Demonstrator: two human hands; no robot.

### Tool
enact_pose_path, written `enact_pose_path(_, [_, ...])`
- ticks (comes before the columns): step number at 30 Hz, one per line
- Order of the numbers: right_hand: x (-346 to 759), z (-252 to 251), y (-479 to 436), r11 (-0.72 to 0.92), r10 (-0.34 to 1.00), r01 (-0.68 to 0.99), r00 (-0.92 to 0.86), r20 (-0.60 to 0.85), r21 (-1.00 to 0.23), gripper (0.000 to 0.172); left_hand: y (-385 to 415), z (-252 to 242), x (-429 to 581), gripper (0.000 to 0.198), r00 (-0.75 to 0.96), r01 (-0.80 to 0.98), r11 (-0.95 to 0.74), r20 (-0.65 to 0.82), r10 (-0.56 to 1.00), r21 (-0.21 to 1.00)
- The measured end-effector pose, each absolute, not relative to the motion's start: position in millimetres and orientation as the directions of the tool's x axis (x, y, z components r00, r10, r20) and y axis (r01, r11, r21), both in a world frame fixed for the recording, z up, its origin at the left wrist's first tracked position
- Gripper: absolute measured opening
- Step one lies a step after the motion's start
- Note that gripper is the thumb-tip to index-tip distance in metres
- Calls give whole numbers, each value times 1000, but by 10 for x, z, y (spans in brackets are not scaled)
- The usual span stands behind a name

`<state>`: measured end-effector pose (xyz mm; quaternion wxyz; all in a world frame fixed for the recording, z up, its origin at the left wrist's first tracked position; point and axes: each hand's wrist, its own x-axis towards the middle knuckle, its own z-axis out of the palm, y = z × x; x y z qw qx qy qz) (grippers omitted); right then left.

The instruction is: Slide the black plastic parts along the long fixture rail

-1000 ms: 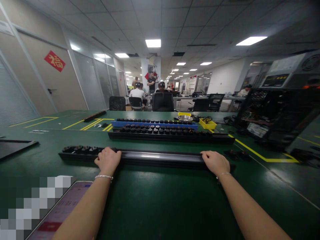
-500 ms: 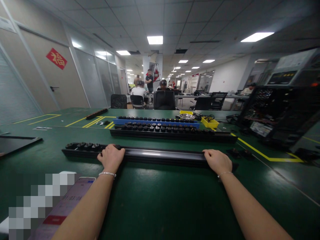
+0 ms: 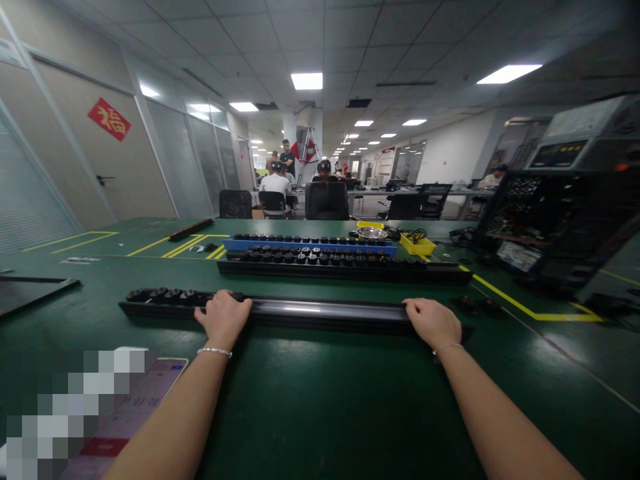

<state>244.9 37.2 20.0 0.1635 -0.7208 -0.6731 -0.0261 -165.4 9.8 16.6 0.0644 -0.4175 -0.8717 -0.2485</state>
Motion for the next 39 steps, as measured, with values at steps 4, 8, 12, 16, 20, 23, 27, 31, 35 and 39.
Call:
enact_pose_path(4, [2445,207,371,-38,963,978,90,253,-203,47,102,173,-1647,47,-638,764,525,320,701,375])
enact_pose_path(8, [2435,215,360,-58,963,978,108,247,-201,47,99,185,-1632,48,-632,768,521,310,710,373])
enact_pose_path(12, [2434,212,360,-58,958,977,112,263,-206,45,95,187,-1610,48,-616,781,507,318,721,364])
enact_pose_path(16, [2440,200,367,-65,955,975,122,270,-211,45,104,171,-1597,47,-605,792,501,330,725,350])
enact_pose_path(20, [2442,194,369,-56,949,977,115,292,-204,44,118,155,-1586,46,-599,797,499,338,726,342])
enact_pose_path(23, [2440,200,363,-52,948,976,115,297,-211,43,124,152,-1574,44,-591,802,486,339,732,348])
enact_pose_path(27, [2437,213,354,-57,951,975,119,285,-217,44,126,154,-1556,44,-578,810,472,334,744,350])
enact_pose_path(31, [2431,222,350,-53,957,975,110,268,-214,45,119,169,-1528,44,-566,818,464,329,756,341])
enact_pose_path(35, [2429,224,350,-67,959,974,123,257,-216,46,104,197,-1487,42,-562,820,462,326,760,339])
enact_pose_path(39, [2431,224,350,-67,960,972,123,251,-223,46,100,206,-1468,43,-554,824,451,323,767,344])
